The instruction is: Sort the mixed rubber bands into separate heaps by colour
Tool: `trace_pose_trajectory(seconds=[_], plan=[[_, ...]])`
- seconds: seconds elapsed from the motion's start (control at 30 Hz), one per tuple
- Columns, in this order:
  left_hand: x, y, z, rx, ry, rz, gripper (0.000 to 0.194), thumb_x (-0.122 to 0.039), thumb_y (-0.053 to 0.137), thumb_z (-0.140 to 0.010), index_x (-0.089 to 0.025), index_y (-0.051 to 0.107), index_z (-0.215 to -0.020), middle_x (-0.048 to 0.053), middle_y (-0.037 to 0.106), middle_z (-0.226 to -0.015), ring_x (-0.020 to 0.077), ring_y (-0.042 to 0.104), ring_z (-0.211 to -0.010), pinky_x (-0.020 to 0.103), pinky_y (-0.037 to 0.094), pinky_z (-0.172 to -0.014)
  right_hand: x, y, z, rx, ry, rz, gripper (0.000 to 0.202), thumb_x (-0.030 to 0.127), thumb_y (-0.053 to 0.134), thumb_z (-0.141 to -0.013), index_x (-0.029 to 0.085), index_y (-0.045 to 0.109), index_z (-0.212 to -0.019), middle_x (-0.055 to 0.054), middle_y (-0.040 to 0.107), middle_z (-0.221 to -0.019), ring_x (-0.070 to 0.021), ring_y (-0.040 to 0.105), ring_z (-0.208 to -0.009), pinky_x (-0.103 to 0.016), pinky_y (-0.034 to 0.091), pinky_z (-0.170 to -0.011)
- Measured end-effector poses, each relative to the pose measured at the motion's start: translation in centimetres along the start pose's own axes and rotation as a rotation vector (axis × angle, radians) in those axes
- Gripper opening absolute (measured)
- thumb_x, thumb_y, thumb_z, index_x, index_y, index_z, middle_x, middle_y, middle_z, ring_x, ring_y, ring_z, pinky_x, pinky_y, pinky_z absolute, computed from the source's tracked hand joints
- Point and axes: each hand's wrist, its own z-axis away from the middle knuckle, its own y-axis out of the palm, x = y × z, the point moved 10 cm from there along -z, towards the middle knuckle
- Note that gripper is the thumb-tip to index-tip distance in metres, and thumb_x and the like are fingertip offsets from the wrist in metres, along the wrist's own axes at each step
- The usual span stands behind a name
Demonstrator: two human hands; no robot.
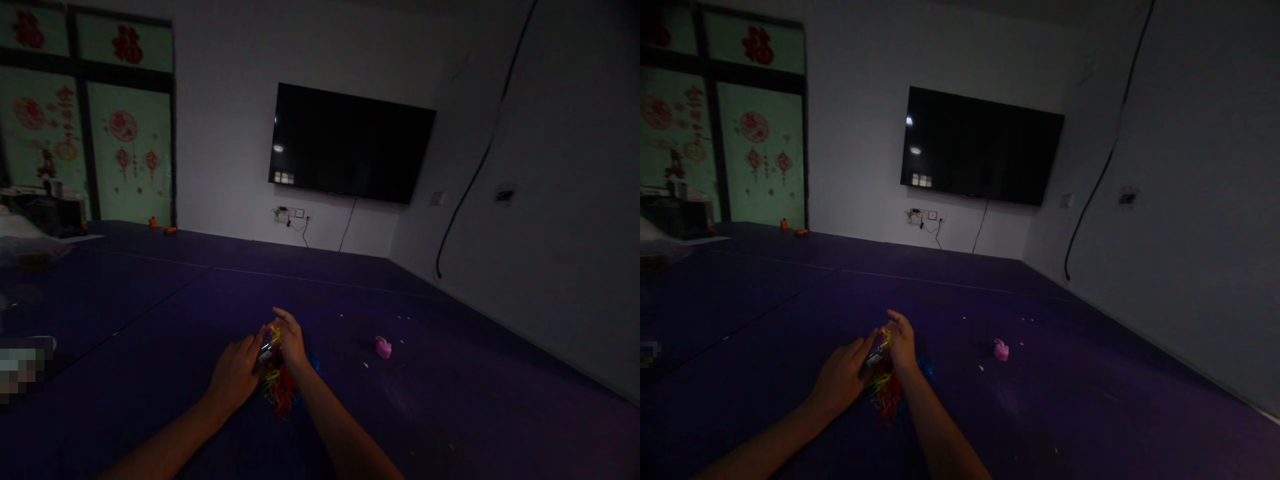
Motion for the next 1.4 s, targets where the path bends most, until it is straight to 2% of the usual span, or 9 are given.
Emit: trace_pose_trajectory(seconds=[0.1,0.33,0.57,0.73,0.93,1.0,1.07,1.17,1.4], plan=[[0.0,-0.2,0.0,0.005,-0.013,-0.002,0.056,-0.016,0.046,-0.08,-0.016,0.04,-0.135,0.011,0.063,-0.106,0.026,0.061,-0.088,0.038,0.045,-0.078,0.1,-0.1,0.2,-0.01,-0.028,-0.039,0.041,0.037,0.052,-0.074,0.021,0.058,-0.111,-0.001,0.065,-0.076,-0.0124,0.052,-0.053,-0.023,0.041,-0.046],[0.5,-0.6,-0.1,-0.008,-0.06,0.009,0.054,-0.018,0.046,-0.081,-0.016,0.041,-0.135,0.012,0.063,-0.108,0.0259,0.061,-0.092,0.038,0.045,-0.079,1.1,0.3,0.3,0.04,-0.09,-0.081,0.047,0.03,0.062,-0.069,0.022,0.058,-0.115,-0.008,0.064,-0.11,-0.0114,0.056,-0.061,-0.022,0.043,-0.052],[0.5,-0.6,-0.1,-0.015,-0.061,-0.007,0.052,-0.015,0.047,-0.08,-0.017,0.043,-0.132,0.01,0.062,-0.107,0.0251,0.06,-0.091,0.037,0.044,-0.079,0.1,1.2,0.5,0.067,0.023,-0.211,0.031,0.038,0.068,-0.066,0.018,0.069,-0.09,-0.007,0.072,-0.086,-0.0136,0.059,-0.061,-0.025,0.046,-0.055],[0.4,-0.2,-0.1,0.022,-0.047,-0.061,0.049,-0.015,0.047,-0.082,-0.015,0.043,-0.131,0.01,0.062,-0.104,0.024,0.06,-0.087,0.036,0.045,-0.076,0.7,1.1,0.8,-0.019,0.011,-0.162,0.043,0.055,0.066,-0.066,0.016,0.071,-0.085,-0.004,0.07,-0.069,-0.0118,0.056,-0.052,-0.023,0.043,-0.05],[-0.2,-0.1,0.1,0.035,0.008,-0.11,0.048,-0.012,0.046,-0.082,-0.013,0.044,-0.129,0.012,0.062,-0.103,0.0241,0.06,-0.087,0.036,0.044,-0.076,1.2,1.1,1.1,-0.053,0.023,-0.104,0.056,0.065,0.051,-0.074,0.014,0.069,-0.06,-0.009,0.067,-0.06,-0.0159,0.06,-0.056,-0.026,0.046,-0.055],[-0.3,-0.1,0.1,0.045,0.019,-0.107,0.049,-0.011,0.046,-0.08,-0.012,0.044,-0.129,0.011,0.063,-0.101,0.0245,0.06,-0.086,0.036,0.045,-0.075,1.3,1.2,1.2,-0.037,0.014,-0.136,0.05,0.059,0.051,-0.077,0.014,0.071,-0.071,-0.009,0.068,-0.064,-0.0161,0.061,-0.059,-0.027,0.047,-0.058],[-0.3,-0.1,0.1,0.049,0.021,-0.095,0.051,-0.011,0.046,-0.079,-0.011,0.042,-0.13,0.011,0.063,-0.1,0.0245,0.06,-0.086,0.036,0.045,-0.075,1.4,1.3,1.3,-0.012,-0.006,-0.198,0.04,0.047,0.057,-0.076,0.016,0.068,-0.099,-0.006,0.07,-0.072,-0.0154,0.061,-0.062,-0.026,0.047,-0.06],[0.1,-0.5,0.1,0.014,-0.017,-0.077,0.052,-0.012,0.046,-0.08,-0.012,0.04,-0.132,0.012,0.062,-0.105,0.024,0.06,-0.087,0.036,0.045,-0.076,1.0,1.5,1.4,0.015,-0.004,-0.304,0.058,0.03,0.061,-0.072,0.021,0.048,-0.128,-0.005,0.071,-0.089,-0.016,0.063,-0.071,-0.027,0.048,-0.062],[0.8,-0.7,0.2,-0.061,-0.026,-0.012,0.055,-0.014,0.044,-0.08,-0.015,0.039,-0.135,0.011,0.061,-0.11,0.0237,0.06,-0.091,0.037,0.045,-0.079,0.1,1.5,0.8,0.065,0.062,-0.42,0.079,0.009,0.058,-0.063,0.03,0.036,-0.136,-0.006,0.06,-0.121,-0.0196,0.057,-0.107,-0.029,0.048,-0.08]])
